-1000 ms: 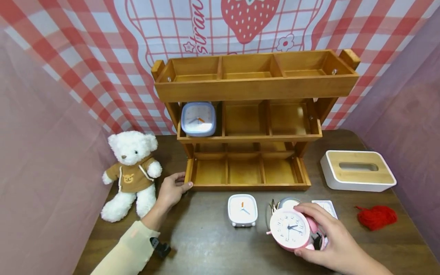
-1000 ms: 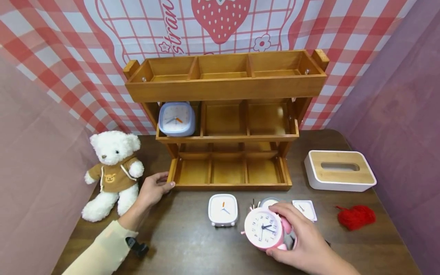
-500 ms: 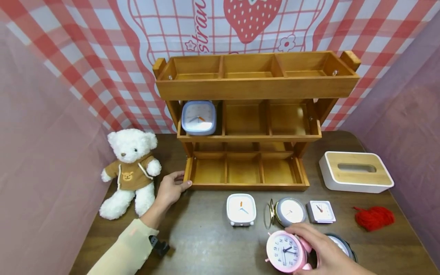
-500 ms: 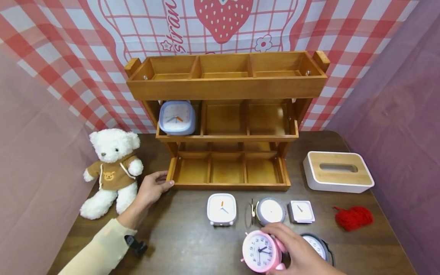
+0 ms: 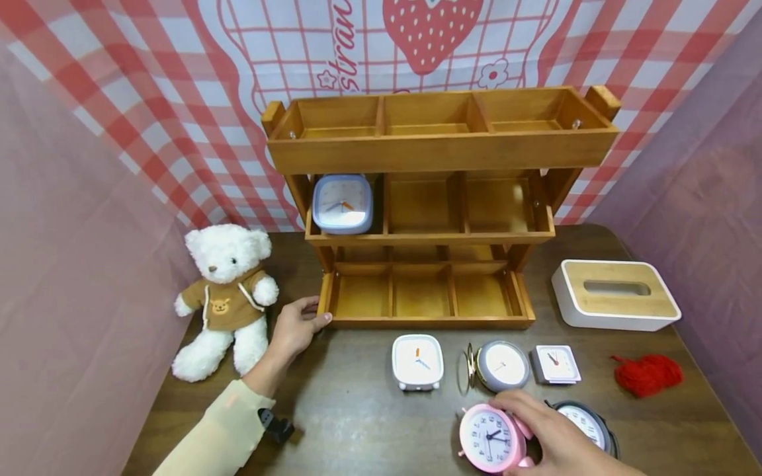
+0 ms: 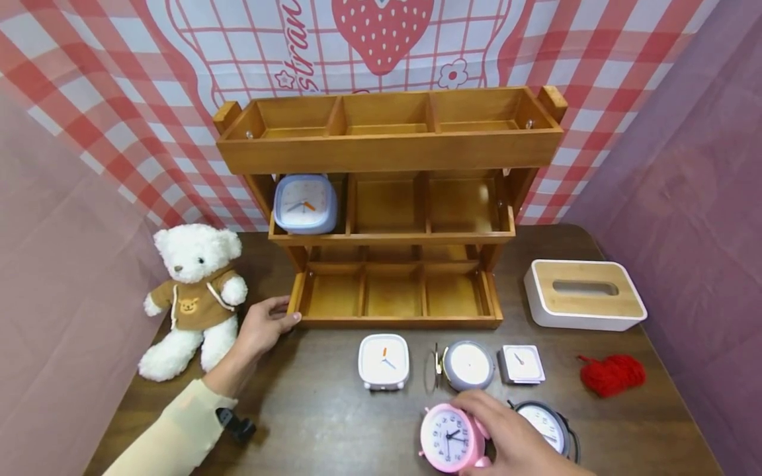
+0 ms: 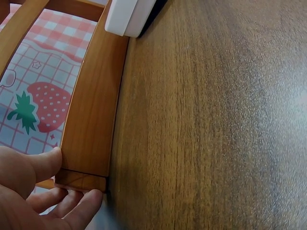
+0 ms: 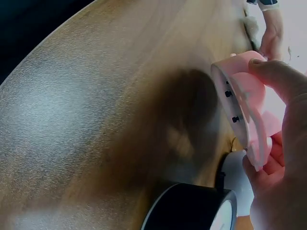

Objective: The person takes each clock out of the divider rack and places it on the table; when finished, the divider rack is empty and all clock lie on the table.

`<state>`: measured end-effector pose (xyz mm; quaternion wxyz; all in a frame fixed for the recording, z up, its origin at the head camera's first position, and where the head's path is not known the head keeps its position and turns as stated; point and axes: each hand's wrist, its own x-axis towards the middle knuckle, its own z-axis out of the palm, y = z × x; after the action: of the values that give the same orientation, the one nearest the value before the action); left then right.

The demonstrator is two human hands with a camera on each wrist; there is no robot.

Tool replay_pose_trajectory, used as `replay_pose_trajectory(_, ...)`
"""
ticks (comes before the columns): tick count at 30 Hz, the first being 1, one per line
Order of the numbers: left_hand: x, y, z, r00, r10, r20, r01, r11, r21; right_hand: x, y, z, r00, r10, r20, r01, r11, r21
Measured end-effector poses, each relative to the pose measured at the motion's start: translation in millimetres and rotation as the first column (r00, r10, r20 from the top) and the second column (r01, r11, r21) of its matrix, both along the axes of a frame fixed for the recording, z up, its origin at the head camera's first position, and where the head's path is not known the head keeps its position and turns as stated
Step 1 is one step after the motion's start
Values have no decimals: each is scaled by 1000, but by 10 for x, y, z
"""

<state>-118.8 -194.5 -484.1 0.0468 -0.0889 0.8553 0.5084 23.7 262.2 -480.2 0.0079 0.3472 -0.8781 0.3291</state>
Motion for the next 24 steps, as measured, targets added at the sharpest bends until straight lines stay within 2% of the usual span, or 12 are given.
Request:
replay_pose_trajectory(7, 2, 3, 1, 1000, -6, -10, 6, 1000, 7, 8, 21, 34, 992, -35, 118, 23, 994, 102)
replay_pose_trajectory(8, 1, 2, 2, 1000, -7, -12, 7, 1000, 7, 7, 23, 37, 993, -33, 116, 19, 992, 121)
replay_pose_trajectory(12, 1, 1, -9, 1000, -6, -14, 6, 1000, 5, 11, 38, 13, 1000, 0, 0, 0, 980, 197)
replay_pose_trajectory(14, -4, 3, -13, 1000, -5, -15, 5, 1000, 3, 8, 48, 16, 1000, 14, -9, -12, 972, 237)
replay_pose_trajectory(16, -9, 4, -15, 1000, -3, -15, 3, 1000, 2, 2, 57, 28, 1000, 25, 19, -29, 964, 263)
replay_pose_trajectory(19, -15, 3, -13, 1000, -2, -20, 2, 1000, 1, -9, 65, 63, 990, 12, 140, -54, 953, 298)
replay_pose_trajectory(22, -14, -1, -7, 1000, -4, -23, 3, 1000, -1, -16, 69, 56, 989, 30, 143, -71, 954, 290)
replay_pose_trajectory(24, -18, 0, -4, 1000, -6, -22, 6, 1000, -3, -17, 76, 44, 994, 51, 97, -76, 958, 276)
